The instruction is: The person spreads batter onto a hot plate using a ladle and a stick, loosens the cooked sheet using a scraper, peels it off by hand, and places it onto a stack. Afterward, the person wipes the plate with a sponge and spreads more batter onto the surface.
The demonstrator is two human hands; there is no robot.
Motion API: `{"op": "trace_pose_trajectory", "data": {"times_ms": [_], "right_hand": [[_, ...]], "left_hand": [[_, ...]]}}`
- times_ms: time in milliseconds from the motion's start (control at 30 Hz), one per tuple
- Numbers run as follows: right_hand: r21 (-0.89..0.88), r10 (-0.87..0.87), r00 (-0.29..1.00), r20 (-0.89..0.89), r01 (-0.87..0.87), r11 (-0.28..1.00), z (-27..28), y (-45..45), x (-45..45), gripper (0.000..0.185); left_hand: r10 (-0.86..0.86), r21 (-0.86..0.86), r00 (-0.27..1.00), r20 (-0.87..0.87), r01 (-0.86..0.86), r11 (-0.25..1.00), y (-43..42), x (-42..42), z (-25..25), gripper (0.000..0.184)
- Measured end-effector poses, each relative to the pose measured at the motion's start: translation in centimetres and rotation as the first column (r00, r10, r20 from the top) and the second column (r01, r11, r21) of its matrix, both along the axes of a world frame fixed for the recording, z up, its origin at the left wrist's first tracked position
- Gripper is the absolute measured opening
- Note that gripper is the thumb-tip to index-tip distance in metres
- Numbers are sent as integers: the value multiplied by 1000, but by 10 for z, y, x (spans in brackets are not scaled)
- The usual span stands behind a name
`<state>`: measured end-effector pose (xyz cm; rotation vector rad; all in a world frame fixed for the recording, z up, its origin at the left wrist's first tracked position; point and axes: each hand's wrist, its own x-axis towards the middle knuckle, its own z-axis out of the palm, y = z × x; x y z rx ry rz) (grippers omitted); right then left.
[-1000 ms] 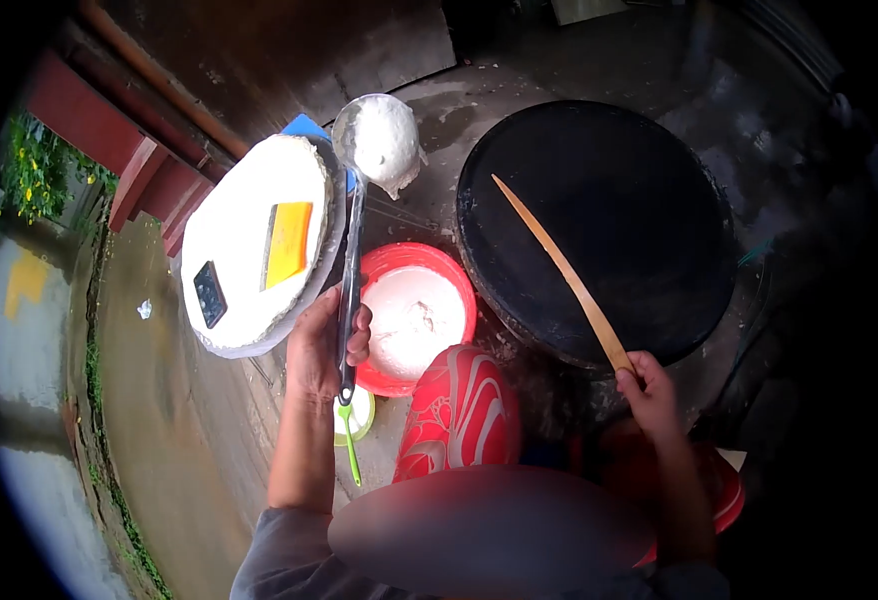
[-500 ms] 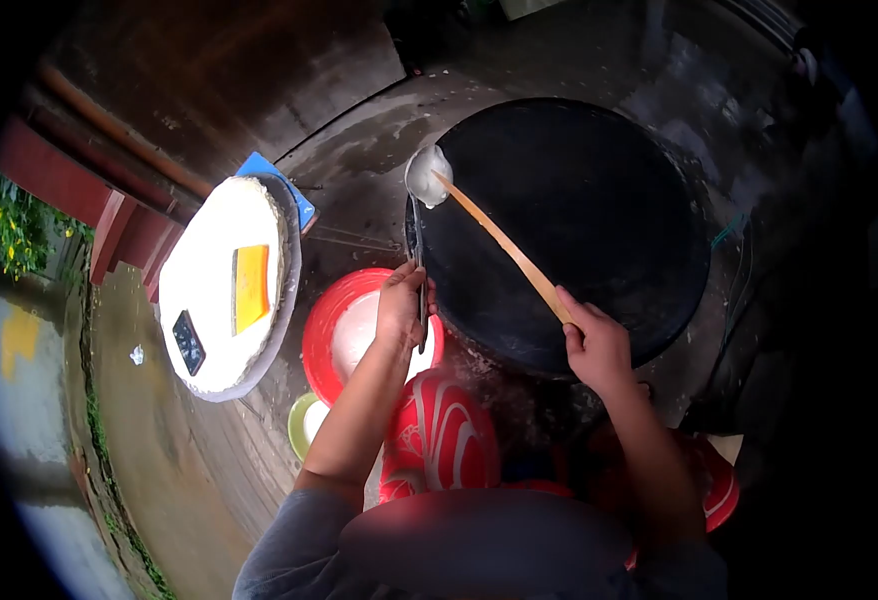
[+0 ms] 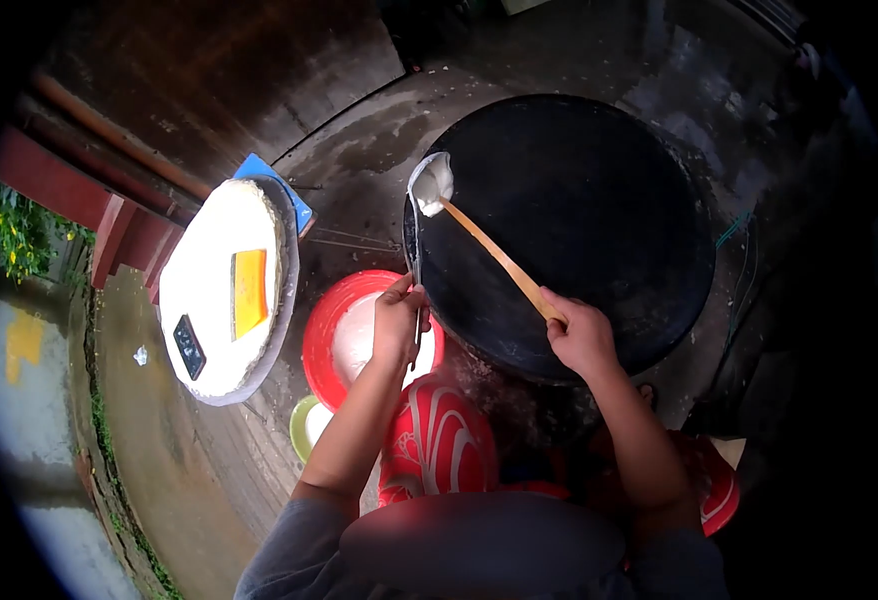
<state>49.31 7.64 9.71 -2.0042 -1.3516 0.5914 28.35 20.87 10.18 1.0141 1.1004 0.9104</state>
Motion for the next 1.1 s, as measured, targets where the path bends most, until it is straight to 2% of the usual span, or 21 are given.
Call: {"op": "trace_pose_trajectory", "data": {"times_ms": [67,133,233,267,333,367,400,467,533,567,600,633,667,700,733,800,867,933,1000,1067,1100], "right_hand": [[25,0,1000,-17,1,1000,3,-4,4,46],[52,-3,1000,-29,5,999,12,-11,8,46],[94,42,944,328,-77,993,25,-20,14,52],[93,41,943,330,-76,993,23,-22,16,52],[142,154,760,632,-309,941,10,-23,22,53],[126,180,703,688,-360,924,-1,-21,25,53],[125,179,702,689,-359,925,-9,-16,26,53],[136,161,581,797,-434,890,-19,-2,29,51],[115,161,556,815,-428,896,-21,18,32,51],[90,146,537,831,-388,917,-20,30,35,51],[65,133,517,846,-348,935,-17,42,36,51],[66,132,517,846,-347,936,-11,53,35,51],[60,107,617,779,-243,968,-2,64,33,50],[42,67,707,704,-136,990,3,73,29,50],[101,-42,881,471,-7,995,4,79,25,49],[270,9,967,255,-80,960,-14,75,20,47],[18,159,862,480,-191,981,-3,65,7,51],[70,78,721,689,-173,982,-19,79,24,50],[54,4,727,687,-57,997,-13,95,34,45],[80,-60,946,320,36,996,-13,96,25,42],[90,-39,992,119,29,996,-19,89,20,41]], "left_hand": [[-2,-109,1000,-21,0,994,22,7,-19,29],[-57,-84,998,14,58,995,39,11,-15,26],[2,-87,1000,19,0,996,62,14,2,22],[-18,-92,999,27,20,996,70,13,10,22],[-91,-101,969,231,117,988,76,10,40,24],[-98,-135,942,321,148,980,78,11,57,26],[-102,-166,907,408,183,969,80,11,70,27],[-73,-258,734,675,328,909,90,9,86,32],[14,-271,433,901,538,798,90,9,112,31],[13,-270,433,902,539,798,90,9,121,31],[68,-249,303,951,613,749,89,8,128,32],[132,-214,171,976,682,699,89,8,133,33],[130,-213,171,977,684,698,87,6,135,33],[131,-173,114,985,696,697,83,2,135,33],[133,-134,57,990,705,696,77,-3,134,34],[113,-144,89,990,664,734,62,-20,126,36],[115,-153,101,988,664,732,51,-40,109,36],[192,-226,120,974,595,771,31,-58,93,40],[227,-280,165,960,554,784,14,-81,71,40],[278,-368,247,928,505,781,-6,-108,49,40],[306,-394,251,918,509,765,-17,-120,39,40]]}}
